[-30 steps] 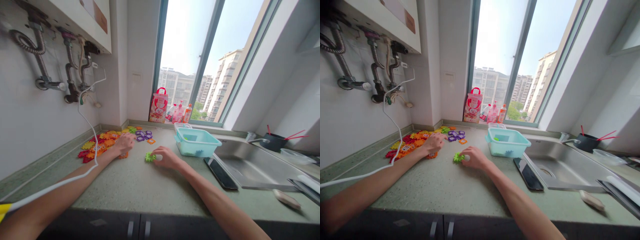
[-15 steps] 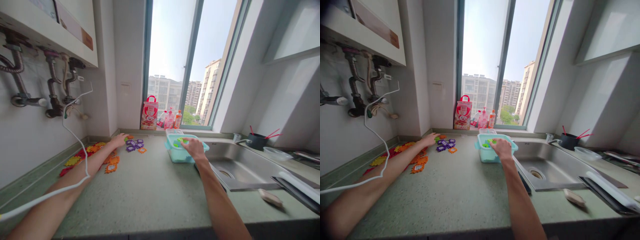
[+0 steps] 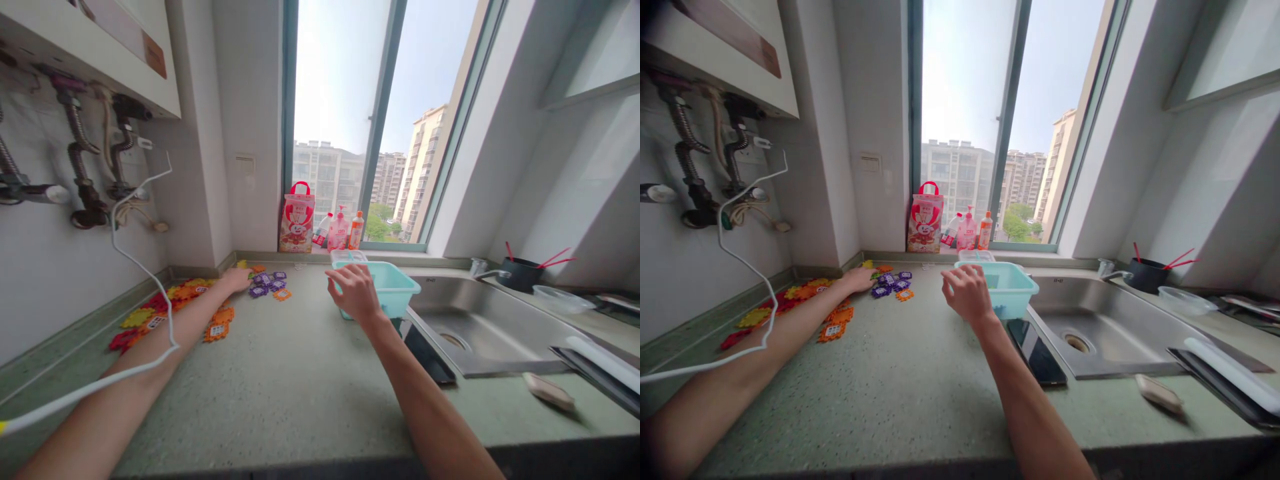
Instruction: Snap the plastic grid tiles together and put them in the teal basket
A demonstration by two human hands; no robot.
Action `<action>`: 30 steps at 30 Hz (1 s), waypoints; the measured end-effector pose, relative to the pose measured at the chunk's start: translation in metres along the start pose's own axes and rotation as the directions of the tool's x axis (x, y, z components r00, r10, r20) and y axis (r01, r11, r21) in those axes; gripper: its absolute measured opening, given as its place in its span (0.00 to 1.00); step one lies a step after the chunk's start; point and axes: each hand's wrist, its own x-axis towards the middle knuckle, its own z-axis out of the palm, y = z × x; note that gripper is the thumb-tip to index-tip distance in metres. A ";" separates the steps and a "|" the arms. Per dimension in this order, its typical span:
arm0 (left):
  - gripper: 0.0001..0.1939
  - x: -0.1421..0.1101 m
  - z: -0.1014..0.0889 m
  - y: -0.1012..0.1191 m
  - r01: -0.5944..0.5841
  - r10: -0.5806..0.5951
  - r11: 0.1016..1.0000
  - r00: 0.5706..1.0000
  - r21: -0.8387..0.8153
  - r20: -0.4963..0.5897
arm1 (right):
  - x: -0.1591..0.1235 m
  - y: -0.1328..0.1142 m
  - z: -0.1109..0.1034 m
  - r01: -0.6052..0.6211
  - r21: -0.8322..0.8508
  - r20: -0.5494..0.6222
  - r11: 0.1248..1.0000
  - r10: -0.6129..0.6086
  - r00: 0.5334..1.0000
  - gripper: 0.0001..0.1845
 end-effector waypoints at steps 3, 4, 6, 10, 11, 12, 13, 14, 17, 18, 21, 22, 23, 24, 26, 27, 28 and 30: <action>0.28 -0.010 -0.004 0.017 0.037 -0.037 0.997 0.999 0.066 -0.004 | -0.004 -0.015 0.018 0.107 0.063 0.103 0.992 -0.114 0.988 0.15; 0.29 -0.014 -0.005 0.023 0.030 -0.029 0.997 1.000 0.077 -0.006 | -0.006 -0.019 0.023 0.134 0.076 0.131 0.988 -0.143 0.981 0.14; 0.31 -0.024 -0.007 0.034 -0.007 0.007 0.996 1.000 0.087 -0.007 | -0.010 -0.023 0.030 0.169 0.102 0.172 0.980 -0.185 0.968 0.13; 0.30 -0.049 -0.009 0.052 -0.099 0.100 0.993 0.995 0.068 -0.009 | -0.014 -0.027 0.036 0.177 0.162 0.241 0.971 -0.213 0.947 0.12; 0.28 -0.056 -0.009 0.056 -0.119 0.120 0.991 0.993 0.058 -0.011 | -0.016 -0.028 0.038 0.169 0.179 0.261 0.969 -0.212 0.942 0.11; 0.27 -0.064 -0.010 0.059 -0.142 0.143 0.989 0.990 0.046 -0.015 | -0.017 -0.030 0.040 0.160 0.201 0.283 0.966 -0.214 0.935 0.12; 0.26 -0.072 -0.010 0.062 -0.172 0.172 0.985 0.985 0.032 -0.023 | -0.019 -0.032 0.042 0.153 0.226 0.303 0.962 -0.219 0.927 0.12; 0.25 -0.081 -0.011 0.066 -0.207 0.208 0.978 0.978 0.017 -0.032 | -0.021 -0.035 0.045 0.149 0.256 0.322 0.955 -0.229 0.919 0.12; 0.25 -0.109 -0.011 0.076 -0.338 0.337 0.941 0.938 -0.005 -0.078 | -0.026 -0.048 0.056 0.156 0.353 0.359 0.923 -0.287 0.888 0.16; 0.25 -0.117 -0.011 0.080 -0.377 0.376 0.926 0.922 0.002 -0.097 | -0.028 -0.054 0.059 0.158 0.384 0.364 0.910 -0.306 0.880 0.18; 0.23 -0.139 -0.007 0.088 -0.466 0.465 0.884 0.870 0.030 -0.163 | -0.031 -0.068 0.068 0.149 0.481 0.371 0.864 -0.354 0.858 0.20; 0.23 -0.144 -0.005 0.090 -0.483 0.482 0.875 0.857 0.039 -0.185 | -0.032 -0.070 0.070 0.142 0.508 0.373 0.850 -0.366 0.852 0.20; 0.23 -0.149 -0.004 0.092 -0.491 0.489 0.870 0.848 0.047 -0.203 | -0.033 -0.070 0.071 0.136 0.525 0.378 0.841 -0.372 0.848 0.20; 0.23 -0.152 -0.003 0.093 -0.492 0.491 0.869 0.844 0.054 -0.216 | -0.034 -0.069 0.073 0.127 0.530 0.383 0.838 -0.371 0.846 0.20; 0.23 -0.157 -0.004 0.094 -0.487 0.489 0.871 0.843 0.066 -0.223 | -0.035 -0.061 0.076 0.100 0.510 0.401 0.855 -0.338 0.852 0.19; 0.23 -0.158 -0.004 0.094 -0.485 0.487 0.872 0.844 0.066 -0.224 | -0.036 -0.056 0.077 0.078 0.487 0.413 0.870 -0.308 0.857 0.19; 0.22 -0.160 -0.005 0.095 -0.486 0.487 0.872 0.844 0.062 -0.227 | -0.038 -0.049 0.079 0.052 0.460 0.429 0.887 -0.273 0.861 0.19; 0.21 -0.164 -0.009 0.096 -0.510 0.507 0.859 0.832 0.052 -0.224 | -0.041 -0.037 0.082 -0.005 0.400 0.461 0.917 -0.197 0.865 0.18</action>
